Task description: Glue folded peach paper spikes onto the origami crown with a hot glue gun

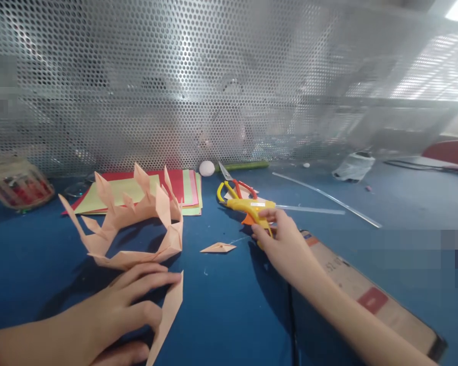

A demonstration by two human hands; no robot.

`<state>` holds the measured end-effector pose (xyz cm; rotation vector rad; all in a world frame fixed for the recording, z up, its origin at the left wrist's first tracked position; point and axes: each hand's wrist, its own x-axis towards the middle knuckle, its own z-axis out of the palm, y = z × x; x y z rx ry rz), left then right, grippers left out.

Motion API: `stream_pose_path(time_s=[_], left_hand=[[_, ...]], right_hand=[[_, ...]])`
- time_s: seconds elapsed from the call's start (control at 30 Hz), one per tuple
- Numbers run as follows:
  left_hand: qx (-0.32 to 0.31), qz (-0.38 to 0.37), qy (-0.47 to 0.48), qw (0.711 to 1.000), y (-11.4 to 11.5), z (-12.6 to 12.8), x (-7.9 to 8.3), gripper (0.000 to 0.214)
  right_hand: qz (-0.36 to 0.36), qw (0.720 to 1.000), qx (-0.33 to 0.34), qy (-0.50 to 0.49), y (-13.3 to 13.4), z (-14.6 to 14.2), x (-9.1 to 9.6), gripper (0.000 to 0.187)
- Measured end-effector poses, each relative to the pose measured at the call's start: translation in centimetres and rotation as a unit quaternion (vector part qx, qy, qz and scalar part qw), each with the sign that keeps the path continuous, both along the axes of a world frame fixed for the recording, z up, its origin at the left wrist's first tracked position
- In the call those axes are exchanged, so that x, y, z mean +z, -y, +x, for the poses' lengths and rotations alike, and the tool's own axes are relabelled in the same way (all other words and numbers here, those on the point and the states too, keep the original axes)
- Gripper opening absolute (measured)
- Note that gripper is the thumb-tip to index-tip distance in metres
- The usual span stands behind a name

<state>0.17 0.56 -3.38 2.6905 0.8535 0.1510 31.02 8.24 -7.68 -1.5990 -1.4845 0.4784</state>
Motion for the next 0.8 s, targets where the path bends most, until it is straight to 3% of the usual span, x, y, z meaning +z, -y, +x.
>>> stream_pose_path(time_s=[0.23,0.43,0.57,0.67,0.8], left_hand=[[-0.016,0.016,0.036,0.999,-0.1,0.1,-0.3,0.050],[-0.015,0.044,0.080,0.996,-0.1,0.0,-1.6,0.012],[-0.043,0.108,0.129,0.985,-0.1,0.1,-2.6,0.009],[-0.075,0.151,0.163,0.972,0.4,0.1,-1.5,0.030],[-0.052,0.165,0.206,0.963,1.5,-1.0,2.4,0.033]], right_hand=[[0.085,0.991,-0.031,0.102,1.0,-1.3,-0.3,0.033],[0.229,0.950,0.109,0.181,3.3,-4.1,0.9,0.014],[0.296,0.911,0.193,0.214,4.4,-5.7,0.9,0.017],[0.302,0.888,0.269,0.219,4.6,-6.5,0.7,0.024],[0.285,0.884,0.326,0.176,4.6,-7.5,0.7,0.027]])
